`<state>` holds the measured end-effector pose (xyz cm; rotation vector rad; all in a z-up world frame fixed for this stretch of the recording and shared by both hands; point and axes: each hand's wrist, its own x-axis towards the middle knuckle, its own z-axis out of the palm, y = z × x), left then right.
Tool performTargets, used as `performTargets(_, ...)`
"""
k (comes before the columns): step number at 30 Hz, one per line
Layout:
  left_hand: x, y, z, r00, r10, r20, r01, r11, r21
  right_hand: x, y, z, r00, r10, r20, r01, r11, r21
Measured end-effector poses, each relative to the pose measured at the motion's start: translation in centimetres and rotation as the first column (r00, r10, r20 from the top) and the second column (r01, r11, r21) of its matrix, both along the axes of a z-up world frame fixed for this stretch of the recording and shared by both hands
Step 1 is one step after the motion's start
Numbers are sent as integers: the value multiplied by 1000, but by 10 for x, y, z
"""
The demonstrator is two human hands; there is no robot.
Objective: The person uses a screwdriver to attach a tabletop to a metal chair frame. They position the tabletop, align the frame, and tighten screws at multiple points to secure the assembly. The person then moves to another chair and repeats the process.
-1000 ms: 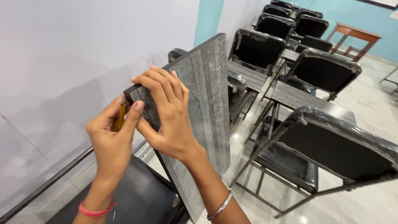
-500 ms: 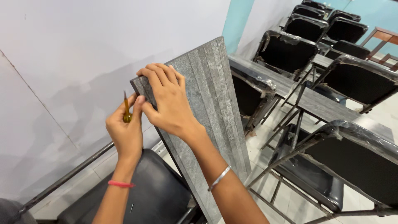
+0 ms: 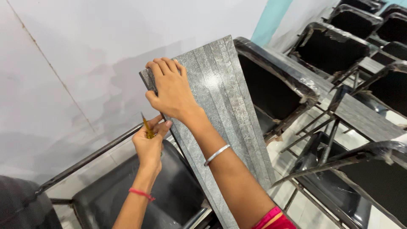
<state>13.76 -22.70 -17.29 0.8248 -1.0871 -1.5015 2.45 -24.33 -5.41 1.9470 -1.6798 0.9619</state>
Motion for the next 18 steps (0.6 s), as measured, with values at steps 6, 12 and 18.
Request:
performTargets(6,-4,-19,-9,999,30,25,-35,979,201,-4,-28,-23,1000,7,14,-7,1000,24)
performTargets(12,-2,-30,-18,997,9,71,-11,999,35,-13,-31,-29,998,56,12,-57,994,91)
performTargets(18,-1,-38,-20,993,14,116,-17,1000,21,-96,-19,-62,988,145,-49,-142,987,72)
